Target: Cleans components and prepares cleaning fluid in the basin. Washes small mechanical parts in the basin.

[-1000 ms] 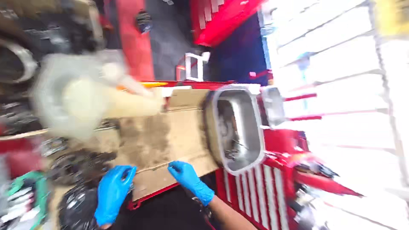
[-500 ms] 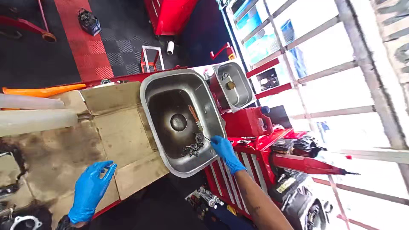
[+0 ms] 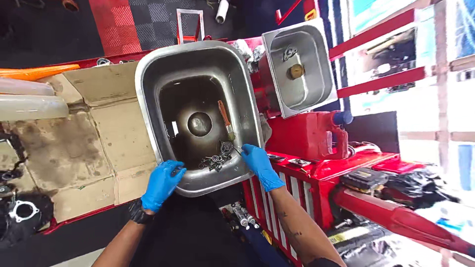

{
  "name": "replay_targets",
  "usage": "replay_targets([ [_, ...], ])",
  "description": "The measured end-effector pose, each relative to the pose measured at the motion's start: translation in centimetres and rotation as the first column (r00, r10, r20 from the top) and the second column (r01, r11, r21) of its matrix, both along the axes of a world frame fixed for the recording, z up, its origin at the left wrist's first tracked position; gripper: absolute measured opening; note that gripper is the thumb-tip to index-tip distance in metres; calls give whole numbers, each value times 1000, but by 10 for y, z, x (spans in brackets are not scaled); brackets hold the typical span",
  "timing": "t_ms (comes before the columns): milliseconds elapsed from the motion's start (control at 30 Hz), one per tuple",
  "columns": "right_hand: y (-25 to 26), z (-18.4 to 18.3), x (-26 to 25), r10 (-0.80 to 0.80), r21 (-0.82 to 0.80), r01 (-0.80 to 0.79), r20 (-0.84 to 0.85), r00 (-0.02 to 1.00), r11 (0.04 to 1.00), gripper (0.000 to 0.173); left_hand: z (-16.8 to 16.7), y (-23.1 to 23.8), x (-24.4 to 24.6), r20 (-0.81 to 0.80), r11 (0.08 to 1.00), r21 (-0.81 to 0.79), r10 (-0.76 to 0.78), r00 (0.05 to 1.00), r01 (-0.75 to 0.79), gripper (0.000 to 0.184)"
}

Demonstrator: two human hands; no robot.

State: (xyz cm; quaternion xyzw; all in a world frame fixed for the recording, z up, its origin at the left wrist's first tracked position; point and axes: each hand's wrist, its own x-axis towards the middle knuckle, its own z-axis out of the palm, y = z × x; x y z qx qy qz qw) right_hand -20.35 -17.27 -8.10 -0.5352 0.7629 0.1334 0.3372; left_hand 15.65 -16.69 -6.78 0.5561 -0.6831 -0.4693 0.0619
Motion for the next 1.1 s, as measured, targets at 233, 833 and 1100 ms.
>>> replay_targets([
  [233, -12, -22, 19, -12, 116, 25, -107, 994, 993, 33, -69, -45, -140, -82, 941, 338, 14, 997, 14, 48],
  [833, -1, 17, 0, -20, 117, -10, 254, 967, 993, 25, -73, -79, -114, 199, 939, 344, -60, 978, -13, 37],
  [1100, 17, -32, 46, 178, 163, -226, 265, 948, 961, 34, -73, -43, -101, 241, 915, 383, -233, 942, 128, 37],
])
